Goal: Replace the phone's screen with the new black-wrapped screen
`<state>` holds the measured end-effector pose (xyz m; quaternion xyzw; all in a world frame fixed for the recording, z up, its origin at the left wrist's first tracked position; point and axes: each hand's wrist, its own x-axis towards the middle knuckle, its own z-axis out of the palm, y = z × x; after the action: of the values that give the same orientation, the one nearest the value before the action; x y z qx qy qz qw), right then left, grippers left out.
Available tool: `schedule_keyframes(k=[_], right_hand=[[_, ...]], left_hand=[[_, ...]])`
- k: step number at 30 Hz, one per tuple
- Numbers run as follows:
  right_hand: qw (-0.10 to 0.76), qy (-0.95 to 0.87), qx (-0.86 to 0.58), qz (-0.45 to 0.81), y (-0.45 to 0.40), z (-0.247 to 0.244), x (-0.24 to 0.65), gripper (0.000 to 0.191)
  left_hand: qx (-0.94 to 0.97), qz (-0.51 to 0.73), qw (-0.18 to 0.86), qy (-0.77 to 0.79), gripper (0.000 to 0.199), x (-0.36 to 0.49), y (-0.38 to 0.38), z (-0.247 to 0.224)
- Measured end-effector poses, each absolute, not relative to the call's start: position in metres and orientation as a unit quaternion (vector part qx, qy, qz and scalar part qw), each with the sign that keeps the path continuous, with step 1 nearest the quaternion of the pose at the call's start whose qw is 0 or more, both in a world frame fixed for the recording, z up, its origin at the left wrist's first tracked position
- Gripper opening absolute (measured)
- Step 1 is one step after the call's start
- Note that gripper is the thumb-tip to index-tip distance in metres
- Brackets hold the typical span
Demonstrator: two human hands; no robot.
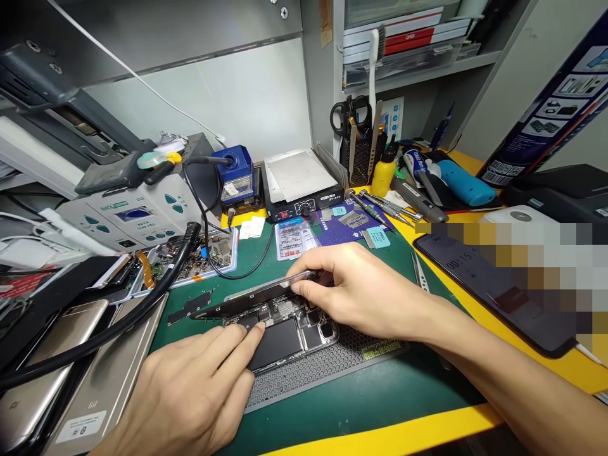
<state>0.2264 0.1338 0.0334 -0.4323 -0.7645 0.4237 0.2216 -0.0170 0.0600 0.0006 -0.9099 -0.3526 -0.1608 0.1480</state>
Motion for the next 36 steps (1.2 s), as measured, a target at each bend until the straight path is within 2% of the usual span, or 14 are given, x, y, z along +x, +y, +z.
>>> schedule_keyframes(k=[3,7,9,11,13,17,23,28,36], right_hand=[[0.234,-0.774,-0.421,0.412,0.135,0.03,0.228,0.016],[0.233,-0.781,-0.414,0.406,0.135,0.028,0.231,0.016],[0.235,-0.788,-0.405,0.401,0.134,0.028,0.231,0.015],[0.241,-0.795,-0.395,0.392,0.133,0.028,0.232,0.015],[0.244,-0.8,-0.387,0.388,0.132,0.028,0.233,0.015],[0.244,-0.806,-0.371,0.391,0.129,0.028,0.236,0.016],[0.231,-0.823,-0.353,0.38,0.128,0.029,0.24,0.025],[0.2,-0.85,-0.331,0.358,0.123,0.032,0.243,0.038],[0.13,-0.888,-0.323,0.301,0.115,0.037,0.246,0.048]], left_hand=[[-0.9,-0.168,0.163,-0.368,0.028,-0.018,0.05,0.005],[-0.848,-0.251,0.194,-0.424,0.031,-0.034,0.043,0.027],[-0.81,-0.299,0.109,-0.492,0.032,-0.046,0.051,0.04],[-0.833,-0.221,-0.039,-0.506,0.027,-0.055,0.066,0.048],[-0.831,-0.133,-0.152,-0.518,0.03,-0.06,0.081,0.051],[-0.801,-0.04,-0.267,-0.534,0.034,-0.057,0.097,0.048],[-0.798,-0.029,-0.276,-0.535,0.035,-0.051,0.094,0.05],[-0.82,-0.038,-0.246,-0.516,0.047,-0.048,0.088,0.045],[-0.845,-0.049,-0.201,-0.494,0.06,-0.044,0.08,0.035]])
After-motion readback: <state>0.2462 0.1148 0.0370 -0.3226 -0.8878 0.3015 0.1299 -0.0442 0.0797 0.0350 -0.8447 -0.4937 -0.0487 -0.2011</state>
